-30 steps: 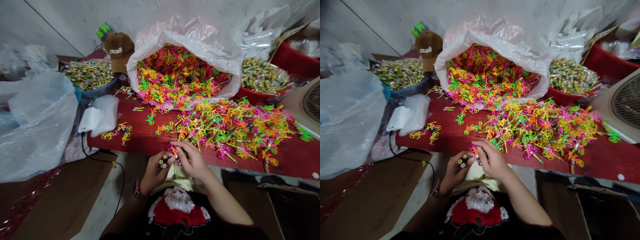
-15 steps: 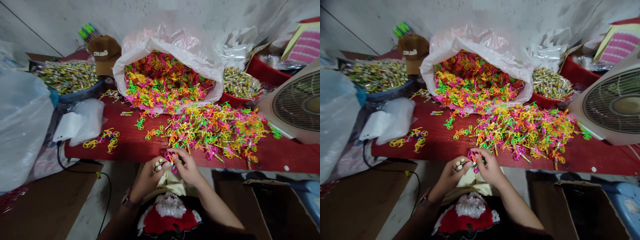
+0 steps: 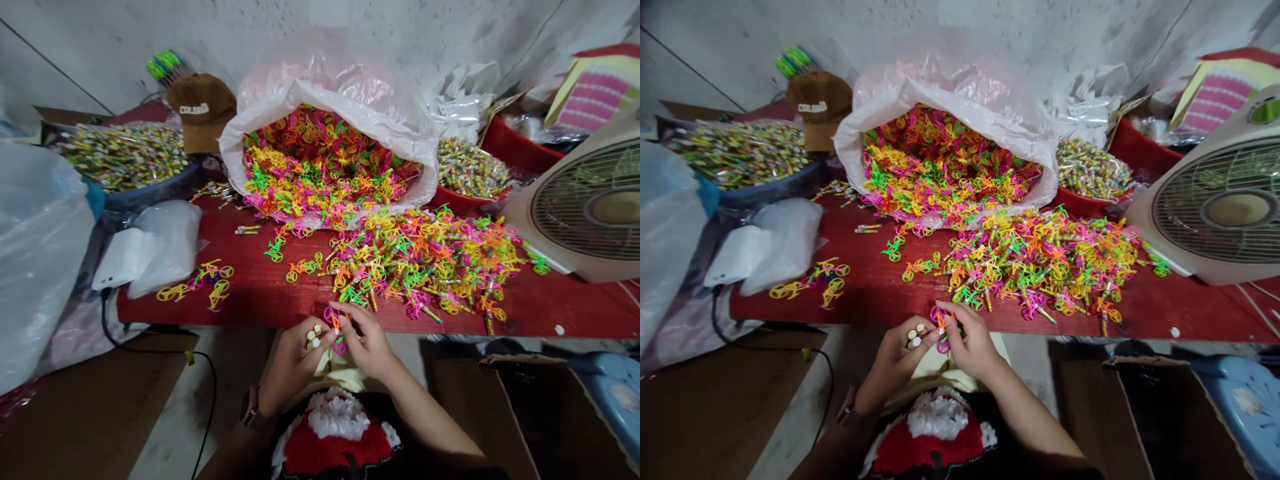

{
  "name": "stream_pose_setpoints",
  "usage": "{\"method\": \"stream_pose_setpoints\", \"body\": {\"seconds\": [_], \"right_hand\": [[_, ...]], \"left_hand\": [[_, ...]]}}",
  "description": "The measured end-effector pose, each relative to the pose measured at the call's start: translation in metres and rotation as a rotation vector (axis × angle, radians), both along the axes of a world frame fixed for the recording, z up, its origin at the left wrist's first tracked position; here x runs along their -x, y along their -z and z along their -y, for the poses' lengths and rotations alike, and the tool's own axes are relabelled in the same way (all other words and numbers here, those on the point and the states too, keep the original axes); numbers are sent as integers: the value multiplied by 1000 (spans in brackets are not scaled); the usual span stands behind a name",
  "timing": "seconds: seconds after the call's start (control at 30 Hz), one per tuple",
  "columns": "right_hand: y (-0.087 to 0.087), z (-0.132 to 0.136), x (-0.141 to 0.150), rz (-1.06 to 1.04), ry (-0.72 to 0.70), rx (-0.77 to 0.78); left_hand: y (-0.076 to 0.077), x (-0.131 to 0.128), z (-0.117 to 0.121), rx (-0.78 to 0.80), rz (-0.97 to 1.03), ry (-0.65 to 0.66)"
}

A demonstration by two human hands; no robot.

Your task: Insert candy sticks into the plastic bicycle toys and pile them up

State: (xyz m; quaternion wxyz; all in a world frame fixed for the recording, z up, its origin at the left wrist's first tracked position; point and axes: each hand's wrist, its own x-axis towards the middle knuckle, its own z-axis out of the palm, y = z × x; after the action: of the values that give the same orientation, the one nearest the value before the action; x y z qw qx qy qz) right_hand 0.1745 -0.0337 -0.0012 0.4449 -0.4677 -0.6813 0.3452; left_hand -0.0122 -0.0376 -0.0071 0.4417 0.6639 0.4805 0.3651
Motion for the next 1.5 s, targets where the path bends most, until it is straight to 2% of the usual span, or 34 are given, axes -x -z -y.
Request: {"method": "stream_pose_setpoints", "body": {"seconds": [0.23, 0.4, 0.5, 0.57, 0.6, 0.7, 0.73, 0.77, 0.83, 0.9, 0.93, 1.0, 1.03, 1.07, 1.1, 1.17, 1.23, 1.27, 1.37, 1.5], "right_hand": [[-3, 4, -4, 27, 3, -11], [-11, 11, -3, 28, 7, -5], [-27, 3, -14, 106, 6, -69], [-47, -14, -38, 161, 156, -198], [-59, -26, -57, 176, 301, -278], [-96, -69, -130, 194, 935, -528], [-106, -84, -155, 263, 1061, -553], [-115, -98, -178, 336, 1130, -520], [-126, -121, -210, 514, 1130, -301], [-127, -136, -218, 661, 1173, -181], [-126, -140, -212, 696, 1220, -194], [-120, -141, -181, 676, 1246, -359], [-115, -139, -156, 637, 1183, -462], [-110, -137, -127, 599, 1040, -559], [-103, -134, -95, 557, 863, -583], [-88, -131, -25, 561, 467, -495], [-69, -134, 37, 726, 44, -268], [-60, -138, 62, 844, -82, -153], [-37, -155, 104, 1012, -164, -1], [-24, -172, 108, 1042, -190, 29]], "left_hand": [[3, -9, 6, -51, -81, -123], [0, -8, 5, -78, -68, -9], [-2, -5, -2, -67, -29, 37], [-1, -2, -8, -83, -12, 6], [0, 0, -11, -93, -7, -35], [8, 7, -18, -98, 37, -192], [11, 9, -19, -90, 66, -226], [14, 10, -20, -80, 97, -247], [19, 11, -20, -64, 151, -251], [23, 11, -20, -52, 186, -241], [25, 11, -21, -46, 198, -235], [28, 12, -23, -31, 221, -234], [30, 13, -25, -24, 233, -245], [33, 13, -28, -17, 247, -268], [35, 14, -31, -8, 264, -303], [41, 16, -38, 33, 317, -393], [47, 19, -44, 94, 391, -484], [49, 21, -47, 116, 423, -520], [53, 32, -49, 123, 459, -561], [52, 47, -46, 101, 430, -508]]}}
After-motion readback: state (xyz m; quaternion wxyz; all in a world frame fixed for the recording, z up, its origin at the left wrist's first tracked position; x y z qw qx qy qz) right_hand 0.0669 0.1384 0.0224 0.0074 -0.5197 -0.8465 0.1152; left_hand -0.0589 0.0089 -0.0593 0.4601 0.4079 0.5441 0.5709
